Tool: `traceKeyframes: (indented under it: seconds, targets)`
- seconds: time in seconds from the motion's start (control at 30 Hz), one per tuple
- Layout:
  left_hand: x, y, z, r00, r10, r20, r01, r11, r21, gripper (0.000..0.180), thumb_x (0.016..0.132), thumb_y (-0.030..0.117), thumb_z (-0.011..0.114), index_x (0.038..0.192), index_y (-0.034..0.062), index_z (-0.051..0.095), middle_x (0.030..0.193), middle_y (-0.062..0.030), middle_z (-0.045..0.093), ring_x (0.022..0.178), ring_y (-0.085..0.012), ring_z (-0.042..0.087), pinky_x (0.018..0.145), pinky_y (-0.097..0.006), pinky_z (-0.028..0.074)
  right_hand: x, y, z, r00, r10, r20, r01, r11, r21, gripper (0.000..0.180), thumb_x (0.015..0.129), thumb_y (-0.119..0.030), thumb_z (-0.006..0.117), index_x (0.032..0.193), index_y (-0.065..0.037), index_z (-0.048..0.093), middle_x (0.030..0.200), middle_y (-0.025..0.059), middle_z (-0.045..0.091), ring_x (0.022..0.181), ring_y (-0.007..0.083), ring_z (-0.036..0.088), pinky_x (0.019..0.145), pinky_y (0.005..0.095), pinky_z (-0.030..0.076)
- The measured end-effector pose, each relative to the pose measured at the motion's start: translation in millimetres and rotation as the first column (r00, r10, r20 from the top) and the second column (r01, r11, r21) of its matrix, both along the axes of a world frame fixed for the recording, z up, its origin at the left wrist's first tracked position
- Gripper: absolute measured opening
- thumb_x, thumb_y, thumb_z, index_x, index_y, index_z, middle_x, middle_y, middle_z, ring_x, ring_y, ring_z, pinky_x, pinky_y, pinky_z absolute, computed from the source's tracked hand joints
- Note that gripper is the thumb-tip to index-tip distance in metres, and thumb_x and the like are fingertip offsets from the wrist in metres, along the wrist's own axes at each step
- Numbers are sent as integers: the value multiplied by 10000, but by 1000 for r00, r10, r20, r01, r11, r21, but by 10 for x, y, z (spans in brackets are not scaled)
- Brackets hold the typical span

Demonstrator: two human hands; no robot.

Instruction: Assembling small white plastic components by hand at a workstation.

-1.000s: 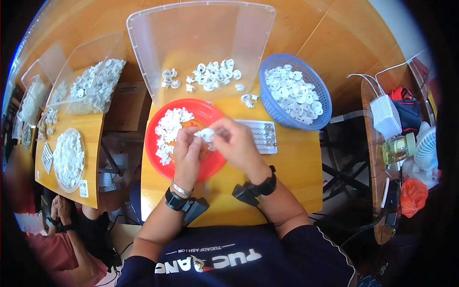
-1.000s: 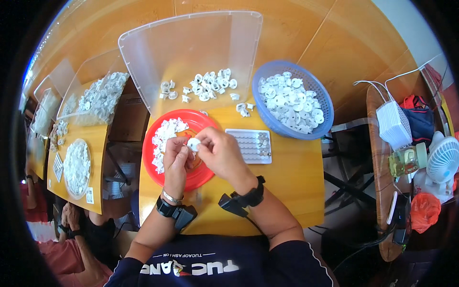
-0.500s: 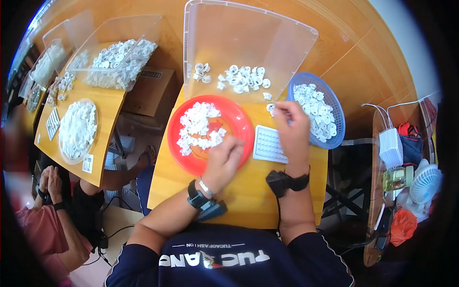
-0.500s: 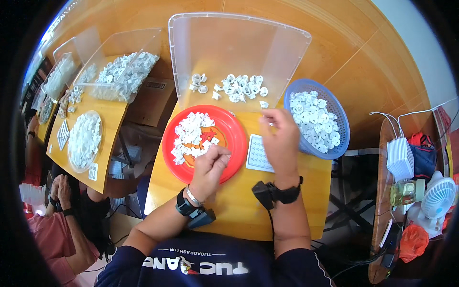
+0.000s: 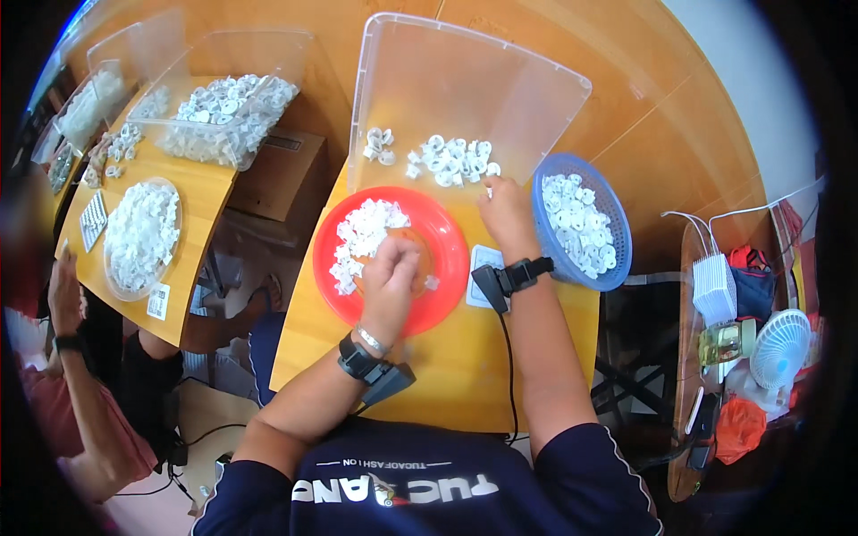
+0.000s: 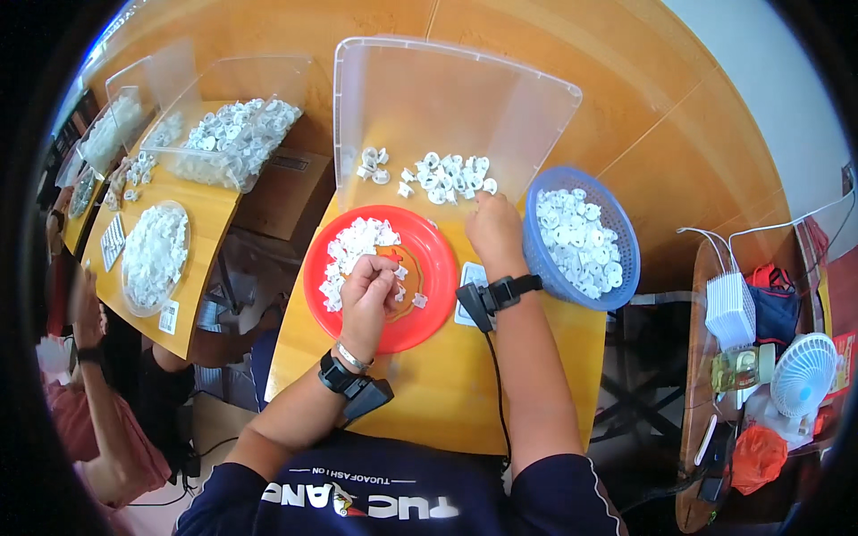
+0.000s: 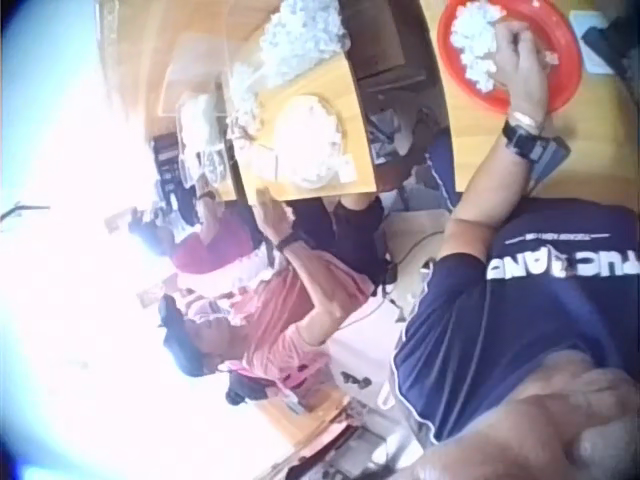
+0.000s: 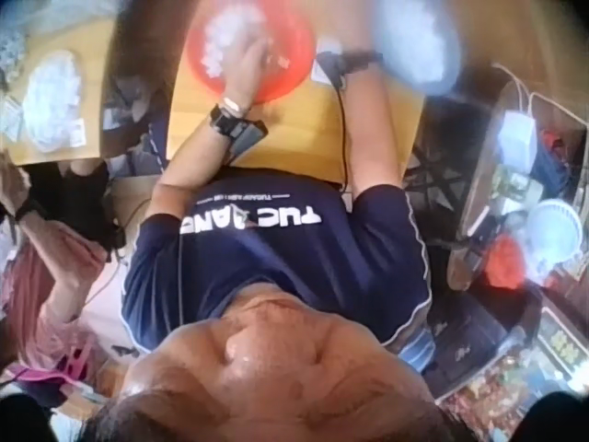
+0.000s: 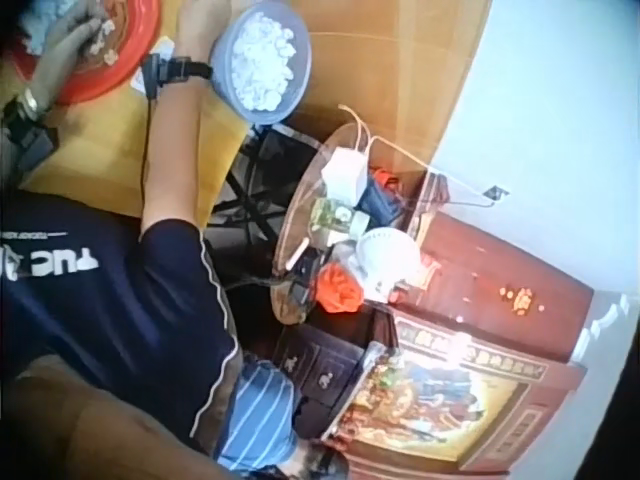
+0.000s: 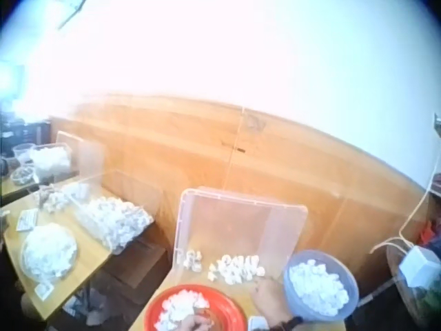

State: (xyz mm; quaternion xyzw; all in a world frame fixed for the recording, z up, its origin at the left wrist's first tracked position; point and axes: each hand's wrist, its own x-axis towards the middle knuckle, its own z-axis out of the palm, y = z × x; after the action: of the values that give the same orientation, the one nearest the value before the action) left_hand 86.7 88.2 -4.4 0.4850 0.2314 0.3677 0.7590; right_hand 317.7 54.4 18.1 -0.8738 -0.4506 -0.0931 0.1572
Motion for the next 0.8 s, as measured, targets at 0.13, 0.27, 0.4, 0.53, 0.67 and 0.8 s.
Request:
traceKeyframes:
  seconds: [0.13, 0.27, 0.4, 0.53, 0.67, 0.8]
  targets:
    - [-8, -12, -32, 1000, 20, -11, -19, 1000, 16, 109, 918, 59, 456, 960, 49, 556, 726, 20, 512, 611, -35, 455, 519, -181, 376, 52, 211, -32, 1000, 1, 27, 1, 999, -48, 268, 791, -154, 598, 1026, -39, 656, 988, 205, 621, 925, 370, 616, 819, 444, 500]
    - [-24, -29, 40, 1000, 11, -17, -11, 999, -34, 107, 919, 67, 462, 955, 52, 561, 728, 19, 523, 619, -35, 463, 523, -181, 381, -47, 381, 7, 1000, 16, -22, -19, 993, -119, 236, 782, -161, 607, 984, -53, 664, 987, 195, 627, 916, 366, 618, 813, 455, 500]
    - [-5, -30, 35, 1000, 6, -8, -7, 1000, -22, 107, 919, 72, 464, 960, 51, 560, 729, 16, 531, 611, -31, 460, 522, -180, 381, 93, 526, -195, 995, 87, -41, -91, 990, -107, 230, 777, -177, 621, 958, -41, 664, 918, 198, 645, 864, 374, 624, 789, 455, 502]
    - [-5, -11, 62, 1000, 17, -22, -18, 999, -34, 102, 917, 72, 469, 958, 52, 559, 729, 15, 534, 604, -29, 460, 521, -178, 379, 143, 521, -244, 994, 103, -31, -106, 990, -94, 230, 765, -162, 645, 951, -27, 661, 901, 205, 651, 839, 388, 624, 782, 449, 500]
    - [9, 37, 9, 999, 30, -20, -29, 1000, 9, 141, 934, 114, 433, 1003, 57, 542, 775, 4, 554, 616, -37, 482, 533, -183, 386, -280, 258, 152, 892, 293, -346, -208, 943, 260, 209, 745, -88, 669, 934, 0, 650, 890, 179, 648, 788, 343, 629, 734, 385, 516]
    - [-25, 111, 64, 993, -82, 84, 99, 970, -223, 182, 958, 182, 414, 1056, 61, 508, 818, -13, 570, 637, -63, 519, 562, -193, 409, -932, -50, 442, 746, 529, -404, -352, 829, 434, 179, 757, -31, 654, 932, -1, 638, 896, 125, 624, 777, 276, 624, 693, 321, 517]
